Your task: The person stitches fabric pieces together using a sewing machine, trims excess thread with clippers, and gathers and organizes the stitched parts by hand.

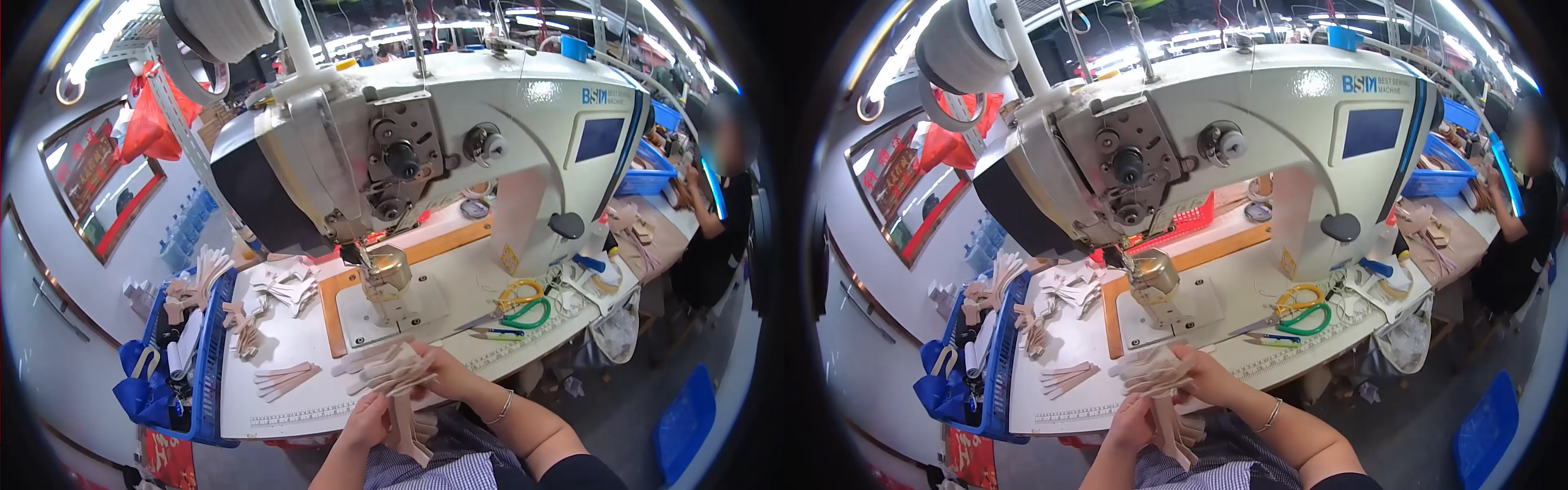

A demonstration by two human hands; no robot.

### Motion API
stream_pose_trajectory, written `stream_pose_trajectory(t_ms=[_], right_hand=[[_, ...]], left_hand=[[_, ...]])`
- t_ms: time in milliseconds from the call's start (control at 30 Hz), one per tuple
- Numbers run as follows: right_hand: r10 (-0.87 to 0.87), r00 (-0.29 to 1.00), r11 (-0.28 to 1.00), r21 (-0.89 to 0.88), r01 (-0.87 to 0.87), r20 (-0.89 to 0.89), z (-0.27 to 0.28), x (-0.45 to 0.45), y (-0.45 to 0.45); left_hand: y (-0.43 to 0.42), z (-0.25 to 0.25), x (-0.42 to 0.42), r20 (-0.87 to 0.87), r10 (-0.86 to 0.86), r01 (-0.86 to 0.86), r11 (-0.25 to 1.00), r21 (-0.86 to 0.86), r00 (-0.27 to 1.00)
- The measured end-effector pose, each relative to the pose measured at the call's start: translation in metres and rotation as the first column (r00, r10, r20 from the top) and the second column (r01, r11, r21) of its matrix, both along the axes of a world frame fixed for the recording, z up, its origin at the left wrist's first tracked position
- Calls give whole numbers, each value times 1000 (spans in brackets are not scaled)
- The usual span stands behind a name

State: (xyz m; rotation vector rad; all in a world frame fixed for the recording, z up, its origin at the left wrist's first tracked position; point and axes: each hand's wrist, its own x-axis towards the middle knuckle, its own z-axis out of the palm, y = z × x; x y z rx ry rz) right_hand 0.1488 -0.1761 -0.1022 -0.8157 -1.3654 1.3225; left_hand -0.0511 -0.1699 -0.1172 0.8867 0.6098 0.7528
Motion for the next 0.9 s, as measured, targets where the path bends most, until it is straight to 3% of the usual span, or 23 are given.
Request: stream_pose_trajectory(t_ms=[33, 67, 167, 233, 267, 300, 333, 367, 433, 467, 500, 533, 567, 600, 633, 667, 700, 733, 767, 800, 833, 867, 900], right_hand=[[7, 979, 977, -205, -50, -205, -2, 0, -2], [-27, 917, 912, -385, -141, -399, -4, -1, -4], [-308, 708, 814, -561, -149, -635, 5, 16, -10], [-267, 720, 894, -445, -64, -641, 28, 27, -23], [-186, 795, 945, -325, -15, -578, 42, 19, -35], [-115, 861, 980, -199, 17, -496, 55, 9, -48], [173, 970, 969, -146, -198, -169, 66, 7, -61], [442, 878, 894, -169, -414, 186, 72, 6, -67], [498, 737, 776, 145, -613, 457, 62, 1, -78], [568, 721, 786, -2, -618, 397, 78, 9, -74], [560, 825, 822, -67, -565, -81, 50, 16, -70], [397, 789, 906, 62, -419, -469, 22, 16, -61], [222, 575, 969, 110, -223, -788, 4, 15, -55], [224, 576, 968, 110, -226, -786, 1, 11, -52], [-22, 637, 992, -97, -82, -770, 1, 2, -48], [-267, 660, 954, -291, 76, -703, -1, -3, -45], [-267, 659, 955, -286, 82, -703, -9, -6, -41], [-133, 749, 978, -210, -9, -650, -15, -9, -37], [1, 816, 984, -147, -105, -579, -18, -10, -36], [49, 864, 990, -90, -108, -501, -19, -6, -39], [36, 865, 991, -92, -95, -501, -4, -1, -41], [105, 994, 993, 53, -106, 23, 12, 5, -43], [72, 837, 969, 160, -187, 542, 21, 7, -45]], left_hand=[[2, 2, -2, -71, -117, 116, 993, -26, 991], [-2, 6, 1, -27, -28, 27, 999, -39, 999], [2, 9, -16, -74, -108, 110, 994, 24, 991], [-6, 9, -11, -186, -82, 85, 996, 7, 979], [-8, 7, -5, -444, 26, 185, 886, 425, 896], [-10, 5, 0, -594, 238, 365, 601, 711, 768], [-13, 3, 3, -602, 264, 365, 593, 717, 754], [-13, 0, 2, -600, 265, 358, 600, 716, 755], [-9, -7, -1, -375, 225, -145, 963, 229, 899], [-11, 13, 3, -108, 310, -313, 950, -13, 945], [-4, 2, -8, 68, 342, -341, 940, -35, 937], [-8, 14, -6, 170, 412, -397, 911, -117, 895], [-15, 28, -2, 264, 480, -437, 876, -205, 837], [-24, 34, 0, 267, 482, -439, 875, -204, 835], [-33, 39, 0, 285, 407, -364, 911, -193, 868], [-37, 41, 1, 303, 326, -283, 942, -177, 895], [-32, 32, -6, 306, 319, -277, 945, -173, 897], [-25, 31, -13, 170, 121, -113, 992, -54, 978], [-21, 30, -16, 7, -76, 75, 997, 35, 997], [-22, 29, -16, -454, -67, 95, 995, 38, 889], [-20, 14, -18, -589, -44, 286, 902, 323, 807], [-24, 9, -16, -645, 50, 397, 752, 527, 762], [-28, 6, -14, -670, 157, 503, 543, 673, 726]])
